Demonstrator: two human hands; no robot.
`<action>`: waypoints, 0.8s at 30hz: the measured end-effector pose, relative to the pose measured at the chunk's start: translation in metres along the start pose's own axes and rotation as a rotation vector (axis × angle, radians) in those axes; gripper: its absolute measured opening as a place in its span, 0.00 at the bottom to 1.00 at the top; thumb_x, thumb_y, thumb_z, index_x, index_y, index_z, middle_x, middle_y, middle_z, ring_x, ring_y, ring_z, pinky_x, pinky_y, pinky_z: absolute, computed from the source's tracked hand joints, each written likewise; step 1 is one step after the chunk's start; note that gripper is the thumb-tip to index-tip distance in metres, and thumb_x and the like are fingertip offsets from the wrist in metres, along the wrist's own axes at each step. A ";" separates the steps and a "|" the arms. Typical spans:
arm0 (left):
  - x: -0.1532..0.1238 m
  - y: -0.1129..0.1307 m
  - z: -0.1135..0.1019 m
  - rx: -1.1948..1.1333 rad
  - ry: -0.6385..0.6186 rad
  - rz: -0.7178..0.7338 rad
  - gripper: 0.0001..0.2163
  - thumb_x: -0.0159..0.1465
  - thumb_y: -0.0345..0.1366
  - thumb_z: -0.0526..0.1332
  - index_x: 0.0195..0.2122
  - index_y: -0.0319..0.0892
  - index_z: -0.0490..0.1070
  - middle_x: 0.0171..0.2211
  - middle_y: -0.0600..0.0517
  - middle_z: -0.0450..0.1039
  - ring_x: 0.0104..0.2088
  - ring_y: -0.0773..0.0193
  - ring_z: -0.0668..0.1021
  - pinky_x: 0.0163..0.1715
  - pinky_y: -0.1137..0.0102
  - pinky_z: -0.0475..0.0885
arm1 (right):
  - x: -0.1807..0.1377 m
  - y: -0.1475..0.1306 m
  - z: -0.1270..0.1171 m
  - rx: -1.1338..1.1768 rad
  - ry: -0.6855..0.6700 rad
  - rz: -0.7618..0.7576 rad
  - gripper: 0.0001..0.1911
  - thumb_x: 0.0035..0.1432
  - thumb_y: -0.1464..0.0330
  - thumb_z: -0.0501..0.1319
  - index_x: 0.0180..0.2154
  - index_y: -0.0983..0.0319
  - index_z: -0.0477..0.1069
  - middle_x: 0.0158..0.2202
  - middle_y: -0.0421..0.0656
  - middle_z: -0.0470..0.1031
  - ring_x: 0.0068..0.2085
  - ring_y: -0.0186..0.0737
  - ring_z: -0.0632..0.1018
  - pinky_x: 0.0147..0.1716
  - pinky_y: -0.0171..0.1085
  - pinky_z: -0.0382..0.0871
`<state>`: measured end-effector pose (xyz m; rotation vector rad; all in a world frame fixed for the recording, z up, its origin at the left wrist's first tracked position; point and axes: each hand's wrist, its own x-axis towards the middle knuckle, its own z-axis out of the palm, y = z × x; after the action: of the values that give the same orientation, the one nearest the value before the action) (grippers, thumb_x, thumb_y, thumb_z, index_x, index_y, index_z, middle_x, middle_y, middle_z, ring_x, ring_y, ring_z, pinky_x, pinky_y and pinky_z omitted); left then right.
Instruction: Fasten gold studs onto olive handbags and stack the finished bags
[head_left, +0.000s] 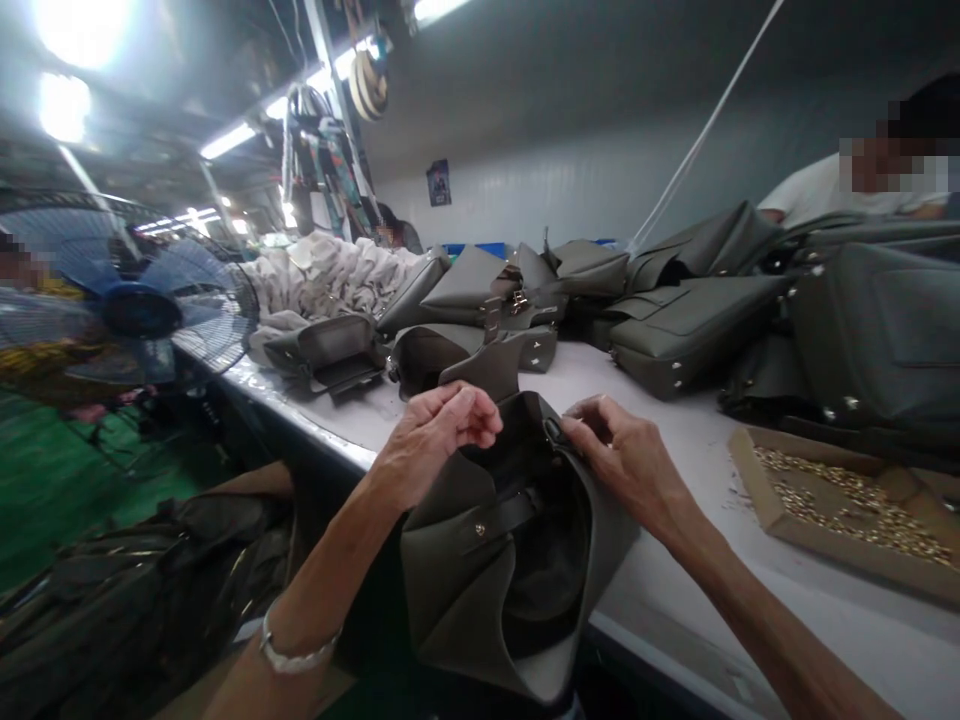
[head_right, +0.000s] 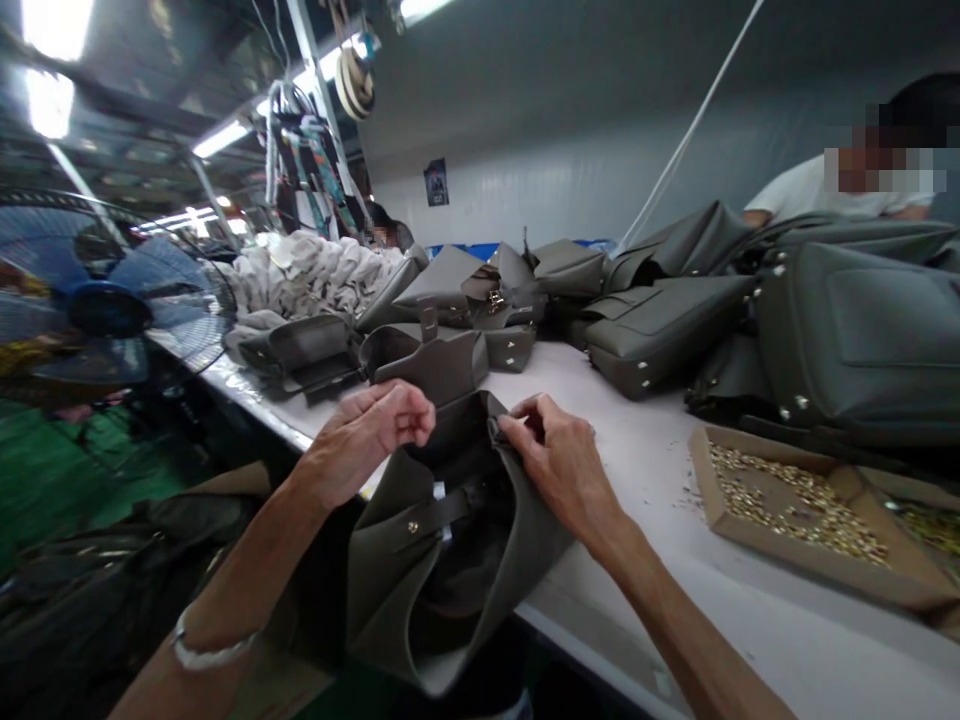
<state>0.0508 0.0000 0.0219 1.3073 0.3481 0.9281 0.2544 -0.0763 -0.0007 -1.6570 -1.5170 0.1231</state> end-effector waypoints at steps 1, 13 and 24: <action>-0.001 -0.003 -0.002 -0.087 0.012 -0.018 0.11 0.63 0.39 0.61 0.28 0.36 0.69 0.25 0.51 0.68 0.25 0.70 0.69 0.27 0.76 0.65 | -0.003 -0.006 -0.004 -0.081 -0.041 0.015 0.17 0.58 0.55 0.55 0.38 0.62 0.68 0.26 0.43 0.74 0.28 0.43 0.74 0.29 0.38 0.62; -0.003 -0.014 -0.012 -0.654 -0.159 -0.135 0.16 0.67 0.38 0.55 0.23 0.39 0.59 0.18 0.59 0.51 0.18 0.74 0.55 0.20 0.77 0.53 | -0.024 -0.020 -0.036 -0.486 -0.360 0.008 0.13 0.57 0.64 0.54 0.43 0.61 0.64 0.34 0.48 0.75 0.37 0.50 0.76 0.34 0.42 0.65; -0.011 -0.015 -0.021 -1.041 -0.240 -0.113 0.21 0.66 0.37 0.58 0.20 0.42 0.48 0.14 0.62 0.44 0.15 0.74 0.49 0.17 0.78 0.51 | -0.023 -0.014 -0.042 -0.396 -0.278 -0.051 0.10 0.56 0.60 0.55 0.36 0.56 0.70 0.34 0.47 0.75 0.37 0.48 0.76 0.35 0.42 0.68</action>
<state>0.0352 0.0062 -0.0004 0.4147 -0.2434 0.6778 0.2621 -0.1189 0.0239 -1.9709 -1.8841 0.0254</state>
